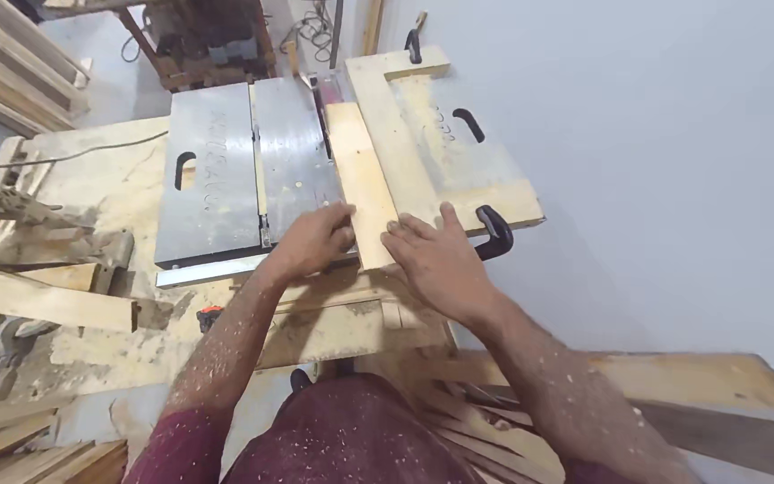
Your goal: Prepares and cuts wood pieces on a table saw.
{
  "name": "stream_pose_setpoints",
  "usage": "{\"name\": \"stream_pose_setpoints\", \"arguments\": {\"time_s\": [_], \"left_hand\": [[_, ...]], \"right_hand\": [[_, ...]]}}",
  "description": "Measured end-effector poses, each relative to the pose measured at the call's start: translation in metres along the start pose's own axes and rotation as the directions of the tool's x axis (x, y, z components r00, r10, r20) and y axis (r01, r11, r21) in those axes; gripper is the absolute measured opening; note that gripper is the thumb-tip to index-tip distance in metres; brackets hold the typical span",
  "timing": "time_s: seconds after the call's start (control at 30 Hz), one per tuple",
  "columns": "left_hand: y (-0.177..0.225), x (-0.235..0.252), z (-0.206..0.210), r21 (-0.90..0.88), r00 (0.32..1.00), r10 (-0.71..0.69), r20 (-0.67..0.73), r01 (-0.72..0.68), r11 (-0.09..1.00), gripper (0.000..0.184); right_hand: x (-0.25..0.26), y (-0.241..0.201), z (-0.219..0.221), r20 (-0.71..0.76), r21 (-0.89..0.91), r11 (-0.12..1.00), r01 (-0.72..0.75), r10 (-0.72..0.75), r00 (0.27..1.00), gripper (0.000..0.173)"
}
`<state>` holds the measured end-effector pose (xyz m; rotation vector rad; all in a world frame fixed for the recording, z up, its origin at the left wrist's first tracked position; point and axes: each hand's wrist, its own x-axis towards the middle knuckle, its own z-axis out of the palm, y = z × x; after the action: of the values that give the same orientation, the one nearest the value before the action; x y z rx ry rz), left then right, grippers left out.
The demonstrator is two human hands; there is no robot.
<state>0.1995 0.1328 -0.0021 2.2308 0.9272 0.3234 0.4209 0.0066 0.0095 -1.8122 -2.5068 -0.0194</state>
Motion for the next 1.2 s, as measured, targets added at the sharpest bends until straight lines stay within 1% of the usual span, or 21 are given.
{"name": "stream_pose_setpoints", "arguments": {"time_s": [0.07, 0.13, 0.23, 0.3, 0.37, 0.43, 0.57, 0.63, 0.73, 0.8, 0.9, 0.97, 1.07, 1.2], "left_hand": [[0.001, -0.015, 0.004, 0.012, 0.999, 0.031, 0.036, -0.032, 0.999, 0.044], [0.001, -0.023, 0.008, 0.007, 0.998, 0.066, 0.02, -0.066, 0.998, 0.043], [0.002, -0.034, 0.007, -0.017, 0.997, 0.074, -0.032, -0.075, 0.997, 0.041], [-0.004, -0.043, 0.002, 0.01, 0.994, 0.059, -0.088, -0.058, 0.998, 0.041], [-0.016, -0.053, -0.009, 0.059, 0.989, -0.006, -0.149, 0.015, 0.998, 0.041], [-0.033, -0.063, -0.022, 0.105, 0.967, -0.078, -0.241, 0.106, 0.989, 0.041], [-0.078, -0.082, -0.048, 0.195, 0.888, -0.24, -0.393, 0.335, 0.922, 0.049], [-0.095, -0.089, -0.05, 0.196, 0.85, -0.282, -0.445, 0.4, 0.895, 0.054], [-0.102, -0.093, -0.045, 0.189, 0.832, -0.254, -0.493, 0.387, 0.902, 0.054], [-0.101, -0.091, -0.041, 0.201, 0.827, -0.241, -0.509, 0.387, 0.9, 0.053], [-0.101, -0.088, -0.042, 0.193, 0.822, -0.26, -0.508, 0.402, 0.895, 0.053], [-0.1, -0.088, -0.042, 0.192, 0.822, -0.265, -0.504, 0.406, 0.894, 0.052], [-0.1, -0.086, -0.042, 0.183, 0.809, -0.27, -0.522, 0.416, 0.891, 0.05], [-0.099, -0.088, -0.041, 0.176, 0.789, -0.266, -0.553, 0.422, 0.889, 0.045]], "right_hand": [[0.016, 0.009, 0.0, 0.005, -0.037, 0.999, 0.014, -0.014, 1.0, 0.048], [0.032, 0.018, -0.002, 0.019, -0.062, 0.998, 0.022, -0.021, 1.0, 0.048], [0.057, 0.028, -0.005, 0.056, -0.077, 0.997, 0.016, -0.012, 0.998, 0.049], [0.07, 0.034, -0.006, 0.061, -0.078, 0.997, 0.021, -0.016, 0.998, 0.049], [0.085, 0.04, -0.005, 0.064, -0.083, 0.996, 0.016, -0.011, 0.998, 0.049], [0.098, 0.047, -0.003, 0.053, -0.1, 0.995, 0.016, -0.011, 0.999, 0.049], [0.128, 0.055, -0.004, 0.061, -0.125, 0.992, -0.008, 0.015, 0.998, 0.049], [0.145, 0.062, -0.003, 0.074, -0.14, 0.99, -0.023, 0.034, 0.997, 0.051], [0.173, 0.072, -0.003, 0.091, -0.149, 0.988, -0.043, 0.057, 0.994, 0.052], [0.19, 0.079, -0.003, 0.088, -0.148, 0.988, -0.045, 0.058, 0.994, 0.049], [0.216, 0.09, 0.0, 0.077, -0.164, 0.986, -0.031, 0.044, 0.996, 0.046], [0.233, 0.099, 0.001, 0.071, -0.14, 0.99, -0.01, 0.02, 0.997, 0.043], [0.262, 0.115, 0.002, 0.08, -0.095, 0.995, -0.04, 0.048, 0.996, 0.047], [0.322, 0.137, 0.009, 0.075, 0.002, 0.998, -0.063, 0.063, 0.995, 0.043]]}}
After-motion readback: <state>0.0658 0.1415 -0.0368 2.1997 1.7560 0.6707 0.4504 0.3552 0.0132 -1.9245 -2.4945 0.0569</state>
